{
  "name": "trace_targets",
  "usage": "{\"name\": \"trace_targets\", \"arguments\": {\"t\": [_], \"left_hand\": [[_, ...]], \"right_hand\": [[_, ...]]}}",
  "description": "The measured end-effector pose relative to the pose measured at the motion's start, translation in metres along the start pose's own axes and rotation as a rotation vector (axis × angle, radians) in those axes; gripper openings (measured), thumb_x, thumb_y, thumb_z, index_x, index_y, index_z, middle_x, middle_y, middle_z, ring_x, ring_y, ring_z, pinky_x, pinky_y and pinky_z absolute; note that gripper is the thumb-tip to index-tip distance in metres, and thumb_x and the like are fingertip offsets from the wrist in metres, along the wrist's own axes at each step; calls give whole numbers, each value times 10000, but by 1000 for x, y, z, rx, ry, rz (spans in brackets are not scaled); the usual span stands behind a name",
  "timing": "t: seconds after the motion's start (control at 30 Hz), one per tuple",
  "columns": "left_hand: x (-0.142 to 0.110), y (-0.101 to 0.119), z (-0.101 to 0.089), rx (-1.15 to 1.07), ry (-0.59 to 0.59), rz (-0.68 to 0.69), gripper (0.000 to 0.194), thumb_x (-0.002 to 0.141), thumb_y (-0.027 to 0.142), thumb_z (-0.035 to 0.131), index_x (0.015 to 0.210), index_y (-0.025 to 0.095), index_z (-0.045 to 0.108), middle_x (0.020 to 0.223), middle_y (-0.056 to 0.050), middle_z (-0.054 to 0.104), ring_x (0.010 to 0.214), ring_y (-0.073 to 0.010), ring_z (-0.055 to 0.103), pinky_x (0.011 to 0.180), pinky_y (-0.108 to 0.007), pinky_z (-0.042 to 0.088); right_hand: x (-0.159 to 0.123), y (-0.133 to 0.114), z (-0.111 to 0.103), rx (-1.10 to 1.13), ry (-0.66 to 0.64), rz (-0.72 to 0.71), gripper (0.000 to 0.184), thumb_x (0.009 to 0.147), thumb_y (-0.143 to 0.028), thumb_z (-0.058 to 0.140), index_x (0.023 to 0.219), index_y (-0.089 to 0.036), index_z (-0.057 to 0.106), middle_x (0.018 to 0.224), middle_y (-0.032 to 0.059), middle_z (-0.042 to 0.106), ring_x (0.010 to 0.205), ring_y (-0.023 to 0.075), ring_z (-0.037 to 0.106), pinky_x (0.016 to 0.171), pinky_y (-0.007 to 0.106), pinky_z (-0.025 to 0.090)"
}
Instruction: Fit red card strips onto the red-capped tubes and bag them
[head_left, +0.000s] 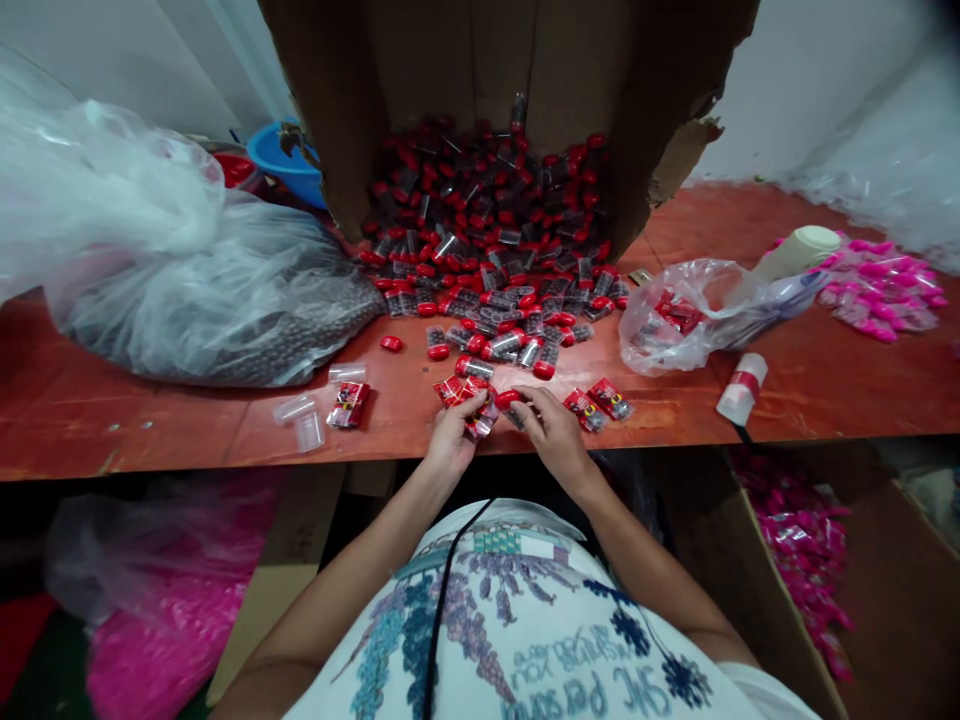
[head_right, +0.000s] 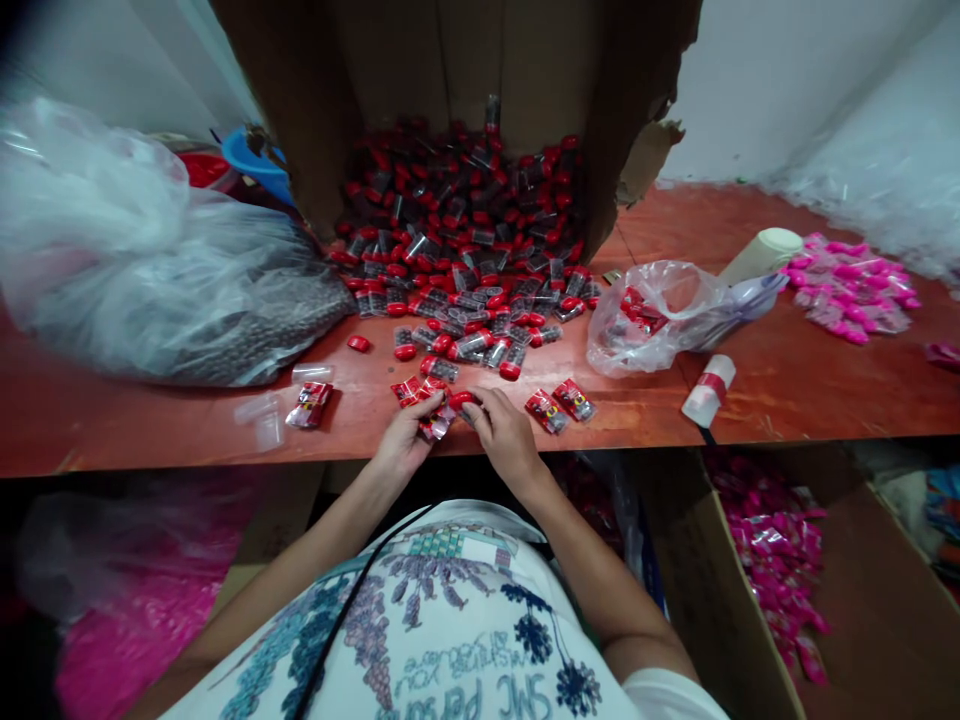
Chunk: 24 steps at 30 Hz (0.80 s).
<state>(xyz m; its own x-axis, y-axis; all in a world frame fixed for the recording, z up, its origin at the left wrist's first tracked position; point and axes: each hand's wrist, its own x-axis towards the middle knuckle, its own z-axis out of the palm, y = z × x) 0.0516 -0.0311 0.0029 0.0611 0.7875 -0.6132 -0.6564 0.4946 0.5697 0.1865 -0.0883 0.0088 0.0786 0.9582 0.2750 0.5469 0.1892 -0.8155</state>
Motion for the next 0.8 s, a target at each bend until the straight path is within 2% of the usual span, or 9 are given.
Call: {"name": "trace_targets", "arguments": {"t": [0.2,0.37,0.47,0.7,0.8], "left_hand": [[-5,-2,0,41,-20,108,209,550,18,757,729,87,674,696,-61,711,602,-156,662,629,-262,545],[-6,-4,-1,107,-41,201,297,474,95,816,733,101,670,684,-33,701,596,-149,652,637,-262,520],[-6,-5,-2,148,-58,259,309,481,128,821,747,119,665,697,-16,693,600,-138,639,627,-255,505],[-12,-4,-4,277,-189,280,283,531,186,815,747,123,642,667,-5,656,559,-118,591,549,-228,466],[-12,-3,-4,292,-208,297,285,536,183,813,754,126,639,683,-4,658,565,-118,590,559,-233,468]], "right_hand": [[-3,2,5,-109,20,-17,285,926,-336,453,1147,-221,591,1062,76,656,930,199,627,811,303,482],[-6,-3,6,108,19,132,263,883,-382,522,1074,-224,610,902,28,686,728,161,648,660,259,506],[-6,-4,5,221,2,167,239,868,-391,540,1005,-217,628,849,12,678,680,145,634,607,234,494],[-7,3,7,264,95,227,250,814,-395,616,989,-216,607,845,7,667,700,150,625,637,247,491],[-8,5,7,314,64,219,224,816,-371,615,986,-224,620,846,6,674,729,158,632,666,261,499]]}}
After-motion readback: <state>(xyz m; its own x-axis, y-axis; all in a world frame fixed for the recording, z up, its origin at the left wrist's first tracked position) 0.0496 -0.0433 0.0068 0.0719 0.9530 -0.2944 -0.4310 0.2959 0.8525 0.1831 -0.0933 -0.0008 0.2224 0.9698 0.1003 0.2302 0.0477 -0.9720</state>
